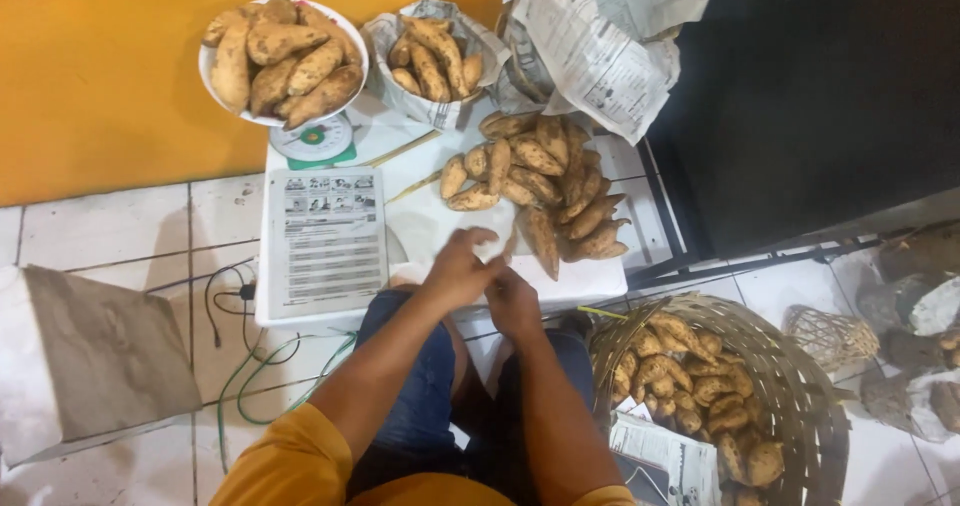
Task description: The person sorts sweet potatoes by hand, picking them up from a pile on a table and placing them into a bowl or wrapping them in sheets of newspaper before putting them into a woven basket.
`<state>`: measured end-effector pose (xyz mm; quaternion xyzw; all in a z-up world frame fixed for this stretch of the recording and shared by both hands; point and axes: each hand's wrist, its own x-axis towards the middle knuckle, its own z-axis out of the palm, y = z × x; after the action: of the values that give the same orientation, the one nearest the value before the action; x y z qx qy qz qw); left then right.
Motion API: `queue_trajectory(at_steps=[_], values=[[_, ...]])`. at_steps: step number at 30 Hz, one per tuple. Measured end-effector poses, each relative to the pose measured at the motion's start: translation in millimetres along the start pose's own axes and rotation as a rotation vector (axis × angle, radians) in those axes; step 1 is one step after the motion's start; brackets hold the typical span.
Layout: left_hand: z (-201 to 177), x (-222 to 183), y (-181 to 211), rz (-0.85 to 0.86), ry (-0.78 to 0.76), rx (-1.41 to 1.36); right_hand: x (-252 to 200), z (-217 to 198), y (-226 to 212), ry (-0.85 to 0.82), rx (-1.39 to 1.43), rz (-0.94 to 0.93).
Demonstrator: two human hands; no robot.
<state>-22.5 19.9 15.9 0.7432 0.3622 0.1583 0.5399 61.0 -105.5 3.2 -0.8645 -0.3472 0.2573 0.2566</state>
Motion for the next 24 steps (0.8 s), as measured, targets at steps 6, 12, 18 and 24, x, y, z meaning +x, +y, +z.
queue_trajectory(at_steps=[6, 12, 18, 24], values=[[4, 6, 54, -0.045, -0.275, 0.19, 4, 2, 7, -0.076, -0.177, -0.051], [15, 64, 22, -0.134, -0.177, 0.204, -8, -9, -20, -0.09, 0.096, 0.062], [2, 103, 21, -0.149, -0.015, 0.239, -1, -6, -20, -0.088, 0.13, 0.044], [6, 107, 38, -0.122, 0.08, 0.297, -2, -5, -24, -0.1, 0.21, 0.082]])
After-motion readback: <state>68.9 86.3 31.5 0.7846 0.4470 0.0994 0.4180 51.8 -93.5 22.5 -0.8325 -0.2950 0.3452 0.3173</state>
